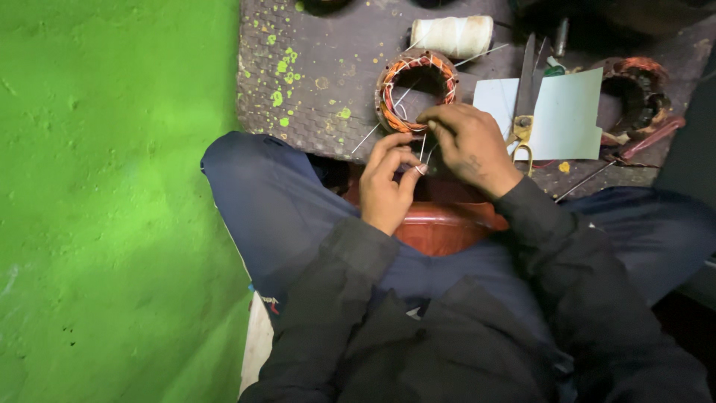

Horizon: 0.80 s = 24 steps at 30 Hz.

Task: The person sits cross-legged and winds white thread around a copper-wound stator coil held on the lap. They repeatedly tie knots to secure the thread, occasionally using scissors to cut the thread and continuing the winding process.

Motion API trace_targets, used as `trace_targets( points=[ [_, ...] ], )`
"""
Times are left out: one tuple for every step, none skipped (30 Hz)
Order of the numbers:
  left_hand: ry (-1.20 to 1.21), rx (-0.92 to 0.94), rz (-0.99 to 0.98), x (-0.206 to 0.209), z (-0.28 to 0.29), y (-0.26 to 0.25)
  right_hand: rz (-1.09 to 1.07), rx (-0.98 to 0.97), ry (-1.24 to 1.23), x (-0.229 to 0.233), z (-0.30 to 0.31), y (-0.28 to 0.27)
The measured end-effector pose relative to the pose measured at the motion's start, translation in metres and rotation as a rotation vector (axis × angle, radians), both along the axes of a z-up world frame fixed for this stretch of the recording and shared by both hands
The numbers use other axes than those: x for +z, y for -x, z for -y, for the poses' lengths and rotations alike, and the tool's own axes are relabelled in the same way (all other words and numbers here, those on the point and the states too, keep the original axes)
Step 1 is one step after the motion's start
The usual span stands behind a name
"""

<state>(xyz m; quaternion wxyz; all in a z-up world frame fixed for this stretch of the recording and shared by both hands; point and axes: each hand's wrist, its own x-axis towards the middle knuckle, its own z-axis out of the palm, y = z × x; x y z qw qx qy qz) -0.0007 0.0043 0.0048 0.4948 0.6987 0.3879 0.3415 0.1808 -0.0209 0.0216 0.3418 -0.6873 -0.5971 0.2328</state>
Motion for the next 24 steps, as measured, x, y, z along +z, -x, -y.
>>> trace_targets(
  points=[
    [-0.028,0.004,-0.005,0.0,0.0,0.0,-0.014,-0.003,0.003,0.0,0.0,0.0],
    [-0.056,0.009,-0.011,0.0,0.001,0.0,-0.005,-0.002,0.006,0.0,0.0,0.0],
    [-0.083,0.014,-0.018,0.0,0.002,0.001,0.003,0.0,0.009,0.001,0.0,0.0],
    [-0.095,0.033,-0.048,-0.001,0.002,0.001,0.01,0.002,0.012,0.003,-0.001,0.001],
    [-0.107,0.053,-0.077,-0.002,0.003,0.001,0.016,0.003,-0.011,0.005,0.0,0.0],
    [-0.119,0.072,-0.107,-0.002,0.004,0.001,0.021,0.005,-0.033,0.007,0.002,0.0],
    [-0.18,0.091,-0.13,-0.003,0.005,0.001,0.027,0.007,-0.057,0.01,0.003,0.0],
    [-0.242,0.109,-0.153,-0.002,0.006,0.001,0.054,-0.029,-0.089,0.013,0.005,0.001],
    [-0.304,0.128,-0.175,-0.002,0.006,0.001,0.083,-0.064,-0.123,0.016,0.008,0.001],
    [-0.349,0.141,-0.19,-0.001,0.006,0.0,0.112,-0.099,-0.157,0.018,0.009,0.002],
    [-0.391,0.155,-0.206,0.0,0.007,0.001,0.205,-0.034,-0.212,0.018,0.007,0.002],
    [-0.434,0.168,-0.223,0.0,0.008,0.001,0.299,0.031,-0.266,0.018,0.005,0.002],
    [-0.48,0.158,-0.221,0.0,0.008,0.002,0.394,0.093,-0.324,0.017,0.002,0.002],
    [-0.526,0.147,-0.22,0.0,0.007,0.002,0.392,0.153,-0.323,0.015,0.0,0.005],
    [-0.571,0.134,-0.219,0.0,0.007,0.002,0.389,0.211,-0.32,0.011,-0.002,0.011],
    [-0.585,0.131,-0.219,-0.001,0.006,0.002,0.386,0.268,-0.317,0.008,-0.003,0.014],
    [-0.597,0.127,-0.22,-0.002,0.007,0.002,0.357,0.283,-0.313,0.005,-0.003,0.013],
    [-0.61,0.122,-0.221,-0.002,0.008,0.002,0.329,0.297,-0.31,0.002,-0.004,0.011],
    [-0.588,0.127,-0.21,-0.002,0.009,0.001,0.302,0.313,-0.31,0.0,-0.006,0.009],
    [-0.566,0.132,-0.199,-0.002,0.012,0.001,0.239,0.287,-0.298,-0.001,-0.004,0.007],
    [-0.546,0.137,-0.188,-0.002,0.013,0.0,0.178,0.26,-0.288,-0.002,-0.002,0.005],
    [-0.526,0.128,-0.179,-0.002,0.012,0.0,0.116,0.234,-0.278,-0.002,-0.001,0.003],
    [-0.502,0.119,-0.17,-0.002,0.013,0.0,0.034,0.214,-0.282,-0.002,0.001,0.004],
    [-0.479,0.111,-0.161,-0.003,0.014,0.0,-0.048,0.195,-0.285,-0.002,0.002,0.005]
  ],
)
